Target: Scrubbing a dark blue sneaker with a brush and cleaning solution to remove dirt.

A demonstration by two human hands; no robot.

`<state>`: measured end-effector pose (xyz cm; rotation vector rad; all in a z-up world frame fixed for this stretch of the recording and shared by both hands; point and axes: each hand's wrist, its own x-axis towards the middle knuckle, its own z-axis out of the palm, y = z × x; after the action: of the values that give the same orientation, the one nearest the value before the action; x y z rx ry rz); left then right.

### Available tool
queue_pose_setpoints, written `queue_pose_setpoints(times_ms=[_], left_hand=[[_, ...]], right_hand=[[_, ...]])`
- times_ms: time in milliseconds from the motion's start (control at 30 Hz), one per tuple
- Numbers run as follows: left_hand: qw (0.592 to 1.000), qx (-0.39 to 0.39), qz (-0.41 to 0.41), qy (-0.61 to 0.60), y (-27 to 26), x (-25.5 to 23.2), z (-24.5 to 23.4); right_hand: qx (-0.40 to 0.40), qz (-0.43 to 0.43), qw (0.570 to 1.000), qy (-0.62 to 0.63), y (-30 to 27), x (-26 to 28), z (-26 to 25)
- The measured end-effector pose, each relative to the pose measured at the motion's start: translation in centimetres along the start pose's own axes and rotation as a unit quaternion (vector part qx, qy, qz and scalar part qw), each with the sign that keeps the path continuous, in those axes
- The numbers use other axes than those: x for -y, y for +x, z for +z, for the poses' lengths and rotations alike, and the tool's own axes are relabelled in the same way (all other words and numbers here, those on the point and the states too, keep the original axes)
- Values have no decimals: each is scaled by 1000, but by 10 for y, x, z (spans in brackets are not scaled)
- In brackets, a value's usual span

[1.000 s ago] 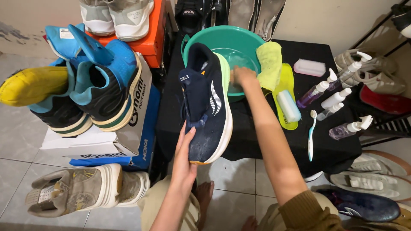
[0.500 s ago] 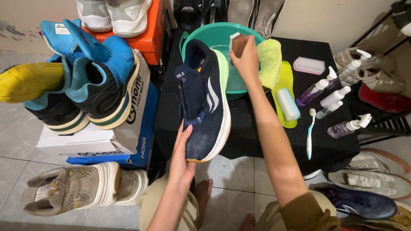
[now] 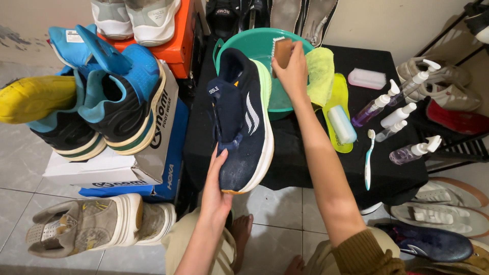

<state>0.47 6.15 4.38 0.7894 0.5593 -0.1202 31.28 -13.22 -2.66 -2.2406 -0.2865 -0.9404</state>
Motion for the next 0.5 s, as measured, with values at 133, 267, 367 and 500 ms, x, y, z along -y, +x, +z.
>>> queue_pose_setpoints(times_ms=[133,267,367,500], left_hand=[[1000,6,3,-12,0,0,0],[1000,-2,-8,-10,-2,-2,2],[1000,1,-7,-22,-4,-3,3],[999,-8,-9,-32,-4,-4,4]], right_hand=[[-5,-7,1000,4,0,2,-2],[1,-1,1000,3,1,4,-2],[-5,-10,1000,1,1,7,-3],[54,-3,998,-21,0,6,-4]])
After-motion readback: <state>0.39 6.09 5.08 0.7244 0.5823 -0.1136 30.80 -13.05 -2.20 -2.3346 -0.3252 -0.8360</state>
